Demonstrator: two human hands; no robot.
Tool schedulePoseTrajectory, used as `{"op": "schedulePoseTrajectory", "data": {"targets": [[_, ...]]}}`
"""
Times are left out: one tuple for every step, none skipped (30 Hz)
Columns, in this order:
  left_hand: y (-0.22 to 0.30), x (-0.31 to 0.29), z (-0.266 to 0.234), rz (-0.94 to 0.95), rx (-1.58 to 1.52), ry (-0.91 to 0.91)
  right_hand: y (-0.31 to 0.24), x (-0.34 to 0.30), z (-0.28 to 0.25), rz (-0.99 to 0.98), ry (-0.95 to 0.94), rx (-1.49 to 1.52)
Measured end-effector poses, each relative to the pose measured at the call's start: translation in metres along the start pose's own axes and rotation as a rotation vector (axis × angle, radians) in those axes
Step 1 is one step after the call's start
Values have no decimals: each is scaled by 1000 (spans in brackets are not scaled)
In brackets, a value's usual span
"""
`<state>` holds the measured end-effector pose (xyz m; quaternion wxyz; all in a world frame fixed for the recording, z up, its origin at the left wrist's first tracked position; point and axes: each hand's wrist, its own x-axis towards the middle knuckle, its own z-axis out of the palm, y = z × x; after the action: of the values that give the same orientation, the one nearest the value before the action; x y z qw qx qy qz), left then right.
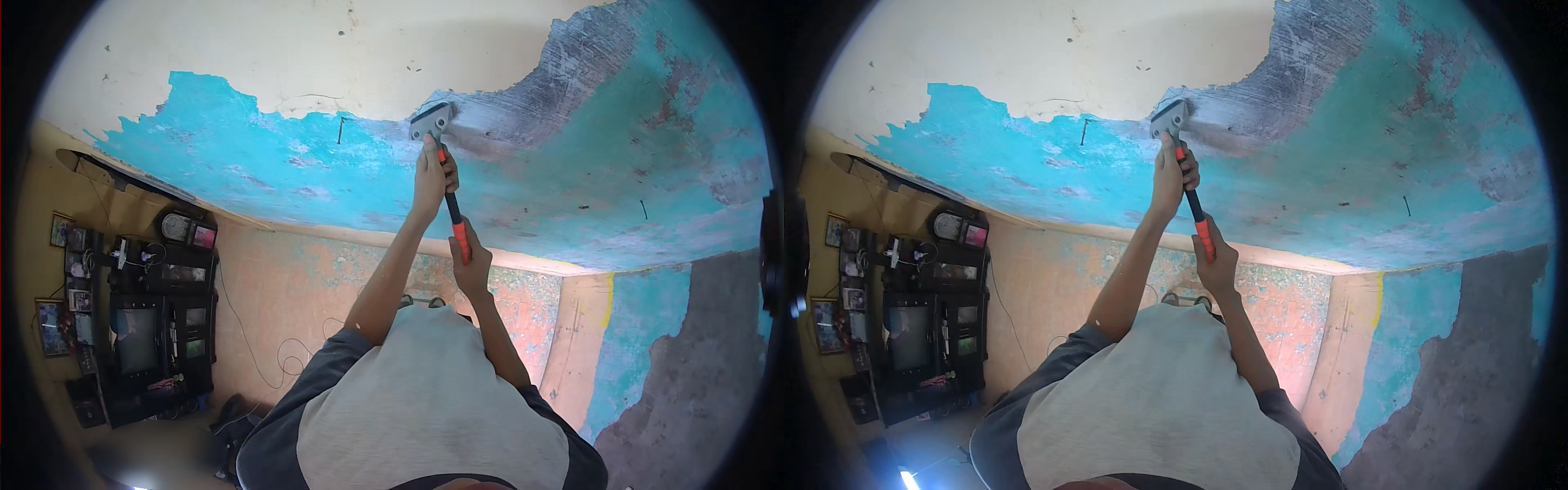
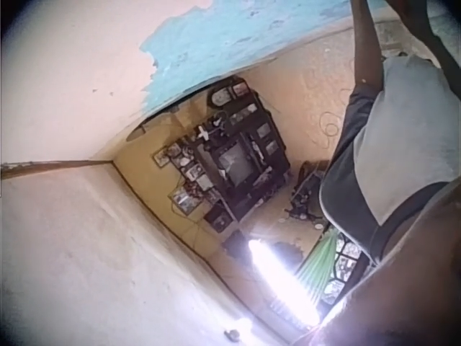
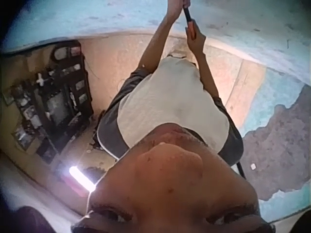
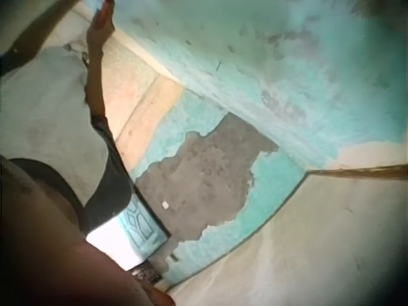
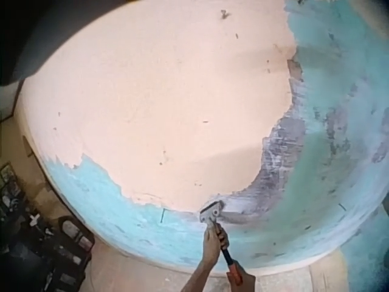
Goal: The person scrapes peeling paint chips off a wall and ceiling using a hand scraper.
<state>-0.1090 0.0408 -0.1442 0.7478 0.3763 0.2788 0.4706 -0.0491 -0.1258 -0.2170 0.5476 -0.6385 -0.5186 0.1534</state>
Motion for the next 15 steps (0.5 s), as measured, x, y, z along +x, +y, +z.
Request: {"op": "schedulePoseTrajectory", "data": {"targets": [[-5, 0, -1, -17, -8, -1, 1, -4, -5, 57, -36, -23], [-10, -2, -2, -16, -8, 0, 2, -6, -8, 113, -72, -46], [-13, -5, 2, -46, -10, 29, 2, -3, -10, 111, -72, -46], [-14, -6, 4, -76, -12, 59, 2, -1, -11, 117, -86, -53], [-10, -1, 2, -37, -22, 58, 1, 2, -12, 124, -100, -60], [0, 2, 0, 25, -7, 43, -3, 4, -13, 127, -98, -62], [6, 3, 2, 2, -14, 54, -9, 9, -13, 94, -83, -43], [10, 3, 6, -22, -22, 65, -12, 12, -12, 62, -69, -24], [9, 3, 5, -21, -21, 66, -10, 11, -11, 61, -70, -22], [7, 2, 4, -21, -19, 67, -7, 9, -9, 44, -55, -17], [5, 1, 4, -21, -17, 67, -4, 6, -8, 27, -39, -13], [-1, 0, 2, -18, -17, 69, 1, 2, -8, 25, -41, -12], [-8, -2, 1, -43, -17, 63, 6, -3, -9, 59, -51, -12], [-15, -3, 0, -67, -18, 57, 11, -6, -10, 91, -62, -12], [-13, -5, 5, -83, 14, 100, 8, -2, -10, 89, -62, -12]]}}
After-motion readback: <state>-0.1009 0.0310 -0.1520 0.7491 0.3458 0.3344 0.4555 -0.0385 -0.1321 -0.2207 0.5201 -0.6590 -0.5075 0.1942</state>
